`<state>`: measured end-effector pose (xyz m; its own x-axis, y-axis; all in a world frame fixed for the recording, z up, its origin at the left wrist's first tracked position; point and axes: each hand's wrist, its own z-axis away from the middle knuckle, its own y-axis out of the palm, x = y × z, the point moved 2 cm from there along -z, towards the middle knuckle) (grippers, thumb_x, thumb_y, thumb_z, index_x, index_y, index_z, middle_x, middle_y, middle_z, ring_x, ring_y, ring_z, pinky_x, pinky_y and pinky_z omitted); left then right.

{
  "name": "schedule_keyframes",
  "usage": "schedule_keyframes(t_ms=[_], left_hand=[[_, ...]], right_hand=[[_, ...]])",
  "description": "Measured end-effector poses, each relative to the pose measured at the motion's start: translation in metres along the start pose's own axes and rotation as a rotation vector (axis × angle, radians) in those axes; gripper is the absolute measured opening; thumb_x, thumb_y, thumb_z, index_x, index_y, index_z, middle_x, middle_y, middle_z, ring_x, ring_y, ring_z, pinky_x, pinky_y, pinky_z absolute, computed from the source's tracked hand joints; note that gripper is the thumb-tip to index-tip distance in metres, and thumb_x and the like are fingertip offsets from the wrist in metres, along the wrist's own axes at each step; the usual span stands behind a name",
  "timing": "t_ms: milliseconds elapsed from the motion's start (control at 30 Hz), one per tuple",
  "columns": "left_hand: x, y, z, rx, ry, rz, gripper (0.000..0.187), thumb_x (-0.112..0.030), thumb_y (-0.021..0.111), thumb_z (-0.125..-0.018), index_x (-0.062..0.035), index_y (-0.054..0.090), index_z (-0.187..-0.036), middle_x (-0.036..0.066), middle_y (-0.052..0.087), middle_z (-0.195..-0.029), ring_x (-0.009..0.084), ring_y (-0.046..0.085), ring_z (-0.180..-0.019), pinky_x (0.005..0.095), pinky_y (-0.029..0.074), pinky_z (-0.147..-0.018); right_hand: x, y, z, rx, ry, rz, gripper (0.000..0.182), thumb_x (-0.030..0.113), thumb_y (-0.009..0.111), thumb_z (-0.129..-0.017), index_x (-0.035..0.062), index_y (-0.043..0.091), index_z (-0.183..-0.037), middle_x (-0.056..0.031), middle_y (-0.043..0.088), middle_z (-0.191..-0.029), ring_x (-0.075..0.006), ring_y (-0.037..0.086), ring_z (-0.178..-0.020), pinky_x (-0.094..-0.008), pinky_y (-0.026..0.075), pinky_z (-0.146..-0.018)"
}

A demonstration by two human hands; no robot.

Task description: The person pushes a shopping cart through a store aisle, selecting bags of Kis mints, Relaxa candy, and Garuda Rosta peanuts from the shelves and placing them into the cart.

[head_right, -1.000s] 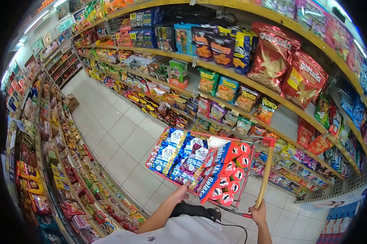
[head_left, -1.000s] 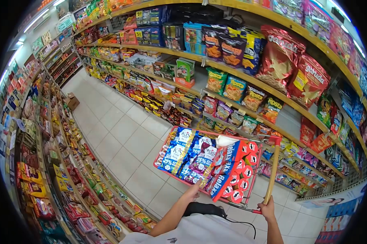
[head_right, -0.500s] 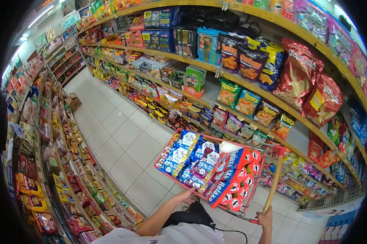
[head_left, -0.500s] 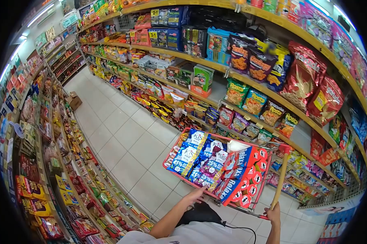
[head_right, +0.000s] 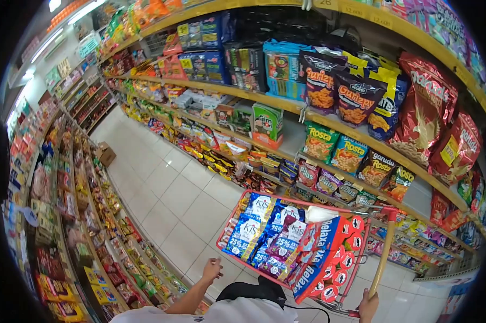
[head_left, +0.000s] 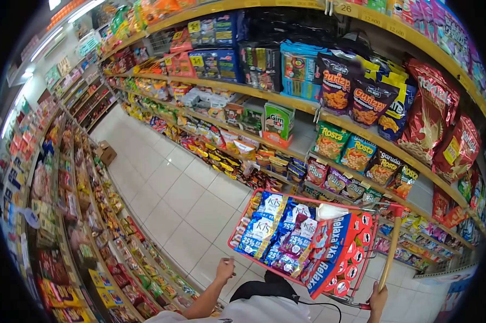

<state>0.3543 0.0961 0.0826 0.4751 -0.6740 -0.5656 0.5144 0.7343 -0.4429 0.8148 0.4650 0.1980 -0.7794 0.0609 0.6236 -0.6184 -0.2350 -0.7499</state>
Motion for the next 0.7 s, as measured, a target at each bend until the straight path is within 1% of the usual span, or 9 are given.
schedule_keyframes(t_ms=[33,67,100,133,200,400,500,633,700], left_hand=[[-0.004,-0.004,-0.011,0.005,0.005,-0.016,0.059,-0.048,0.044,-0.096,0.003,0.05,-0.124,0.017,0.067,-0.105,0.0234,0.067,-0.068,0.0348,0.051,-0.056],[-0.008,-0.008,-0.025,0.009,0.013,0.15,0.057,-0.045,0.042,-0.097,0.0028,0.046,-0.128,0.019,0.065,-0.109,0.0262,0.068,-0.072,0.0364,0.053,-0.059],[-0.013,-0.011,-0.039,0.018,0.02,0.313,0.055,-0.041,0.04,-0.099,0.0025,0.042,-0.132,0.02,0.063,-0.112,0.029,0.069,-0.077,0.038,0.055,-0.062],[-0.018,-0.014,-0.056,0.032,0.029,0.294,0.055,-0.041,0.04,-0.099,0.0025,0.042,-0.132,0.02,0.063,-0.112,0.029,0.069,-0.077,0.038,0.055,-0.062],[-0.031,-0.014,-0.078,0.177,0.04,0.291,0.053,-0.039,0.036,-0.101,0.0034,0.041,-0.133,0.024,0.057,-0.124,0.0359,0.068,-0.093,0.0416,0.056,-0.074],[-0.049,-0.019,-0.113,0.19,0.027,0.238,0.052,-0.039,0.037,-0.101,0.0086,0.053,-0.115,0.02,0.067,-0.101,0.0321,0.07,-0.085,0.0378,0.057,-0.071],[-0.058,-0.018,-0.13,0.186,0.073,0.148,0.057,-0.042,0.041,-0.1,0.0123,0.056,-0.106,0.02,0.069,-0.088,0.0319,0.071,-0.073,0.0378,0.058,-0.062],[-0.089,-0.023,-0.123,0.287,0.08,-0.028,0.069,-0.053,0.045,-0.096,0.0151,0.055,-0.107,0.021,0.067,-0.092,0.0332,0.071,-0.072,0.0363,0.057,-0.06],[-0.084,-0.023,-0.142,0.363,0.091,-0.067,0.071,-0.054,0.043,-0.096,0.0154,0.055,-0.107,0.021,0.066,-0.093,0.0336,0.071,-0.072,0.0361,0.057,-0.06]], right_hand=[[-0.016,0.007,-0.007,-0.099,-0.124,0.051,0.041,0.034,0.053,-0.097,-0.0048,0.054,-0.085,-0.0096,0.05,-0.055,-0.0215,0.055,-0.043,-0.0381,0.043,-0.042],[-0.01,0.009,-0.006,-0.103,-0.106,0.047,0.041,0.034,0.053,-0.097,-0.0048,0.054,-0.085,-0.0096,0.05,-0.055,-0.0215,0.055,-0.043,-0.0381,0.043,-0.042],[-0.006,0.008,-0.005,-0.083,-0.019,0.014,0.04,0.033,0.054,-0.096,-0.0057,0.054,-0.087,-0.0106,0.052,-0.055,-0.0224,0.055,-0.041,-0.037,0.043,-0.039],[-0.002,0.01,-0.005,-0.07,0.067,-0.022,0.039,0.032,0.054,-0.095,-0.0067,0.053,-0.089,-0.0115,0.053,-0.055,-0.0234,0.056,-0.04,-0.036,0.042,-0.036],[0.017,0.012,-0.002,-0.077,0.121,-0.038,0.042,0.035,0.052,-0.096,-0.0066,0.054,-0.087,-0.0117,0.053,-0.055,-0.0233,0.056,-0.039,-0.0357,0.042,-0.037],[0.015,0.021,0.002,-0.138,0.093,0.061,0.046,0.04,0.05,-0.097,-0.0051,0.057,-0.086,-0.0103,0.052,-0.054,-0.0212,0.055,-0.039,-0.0349,0.043,-0.038],[0.045,0.018,0.015,-0.14,0.127,0.038,0.048,0.042,0.05,-0.096,-0.0044,0.057,-0.084,-0.0103,0.052,-0.053,-0.0213,0.056,-0.04,-0.0361,0.045,-0.041],[0.059,0.019,0.026,-0.165,0.22,-0.032,0.051,0.045,0.051,-0.096,-0.0038,0.057,-0.082,-0.0131,0.052,-0.053,-0.0234,0.058,-0.042,-0.0388,0.047,-0.045],[0.062,0.02,0.025,-0.173,0.252,0.128,0.055,0.049,0.049,-0.095,-0.0028,0.06,-0.083,-0.0185,0.059,-0.06,-0.032,0.063,-0.052,-0.0433,0.049,-0.053]])
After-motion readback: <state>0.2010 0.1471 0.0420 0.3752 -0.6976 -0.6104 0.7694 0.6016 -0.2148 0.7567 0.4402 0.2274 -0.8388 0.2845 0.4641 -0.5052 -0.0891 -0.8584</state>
